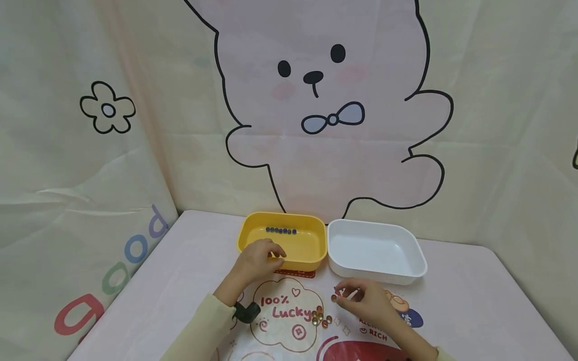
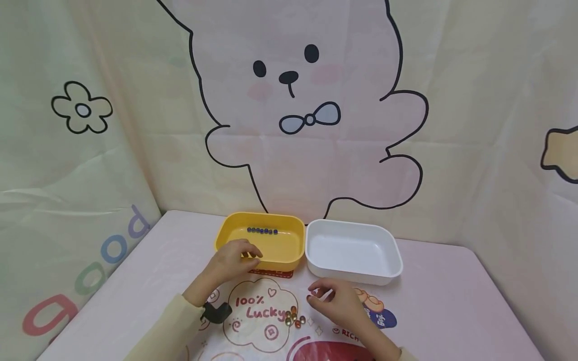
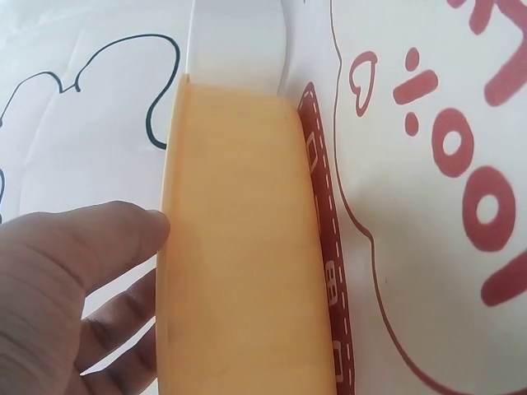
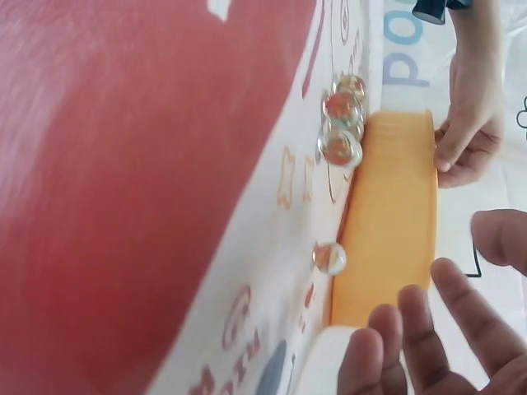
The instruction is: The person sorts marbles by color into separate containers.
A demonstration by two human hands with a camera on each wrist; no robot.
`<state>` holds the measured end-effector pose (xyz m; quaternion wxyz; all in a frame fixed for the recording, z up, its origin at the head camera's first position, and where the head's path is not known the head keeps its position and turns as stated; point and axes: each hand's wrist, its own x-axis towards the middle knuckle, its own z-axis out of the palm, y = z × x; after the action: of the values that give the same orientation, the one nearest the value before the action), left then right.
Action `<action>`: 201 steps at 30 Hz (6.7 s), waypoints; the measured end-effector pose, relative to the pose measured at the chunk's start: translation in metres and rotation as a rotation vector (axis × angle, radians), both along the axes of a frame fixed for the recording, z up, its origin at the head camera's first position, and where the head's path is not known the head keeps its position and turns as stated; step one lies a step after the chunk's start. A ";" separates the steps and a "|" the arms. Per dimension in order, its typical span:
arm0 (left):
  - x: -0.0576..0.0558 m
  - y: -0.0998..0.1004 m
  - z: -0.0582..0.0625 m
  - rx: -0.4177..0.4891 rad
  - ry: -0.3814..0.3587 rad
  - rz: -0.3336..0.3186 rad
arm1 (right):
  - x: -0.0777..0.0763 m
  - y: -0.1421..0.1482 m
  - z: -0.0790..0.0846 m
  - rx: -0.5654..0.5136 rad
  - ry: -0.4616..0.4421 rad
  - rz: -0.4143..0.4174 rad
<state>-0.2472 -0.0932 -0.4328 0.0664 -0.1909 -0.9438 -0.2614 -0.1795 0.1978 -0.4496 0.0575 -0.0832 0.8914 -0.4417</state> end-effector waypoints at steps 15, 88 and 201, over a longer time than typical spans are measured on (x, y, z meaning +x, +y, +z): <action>-0.003 -0.001 -0.002 0.001 -0.081 0.005 | -0.012 -0.009 -0.015 0.045 0.016 0.018; -0.003 -0.001 0.000 0.042 -0.171 0.027 | -0.016 -0.007 -0.009 0.106 -0.086 0.126; -0.008 -0.002 0.002 -0.009 -0.203 0.039 | -0.100 0.054 0.033 0.273 0.055 0.064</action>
<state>-0.2551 -0.0948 -0.4304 -0.0255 -0.1453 -0.9504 -0.2739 -0.2799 0.2514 -0.4162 0.0579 -0.1151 0.9414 -0.3118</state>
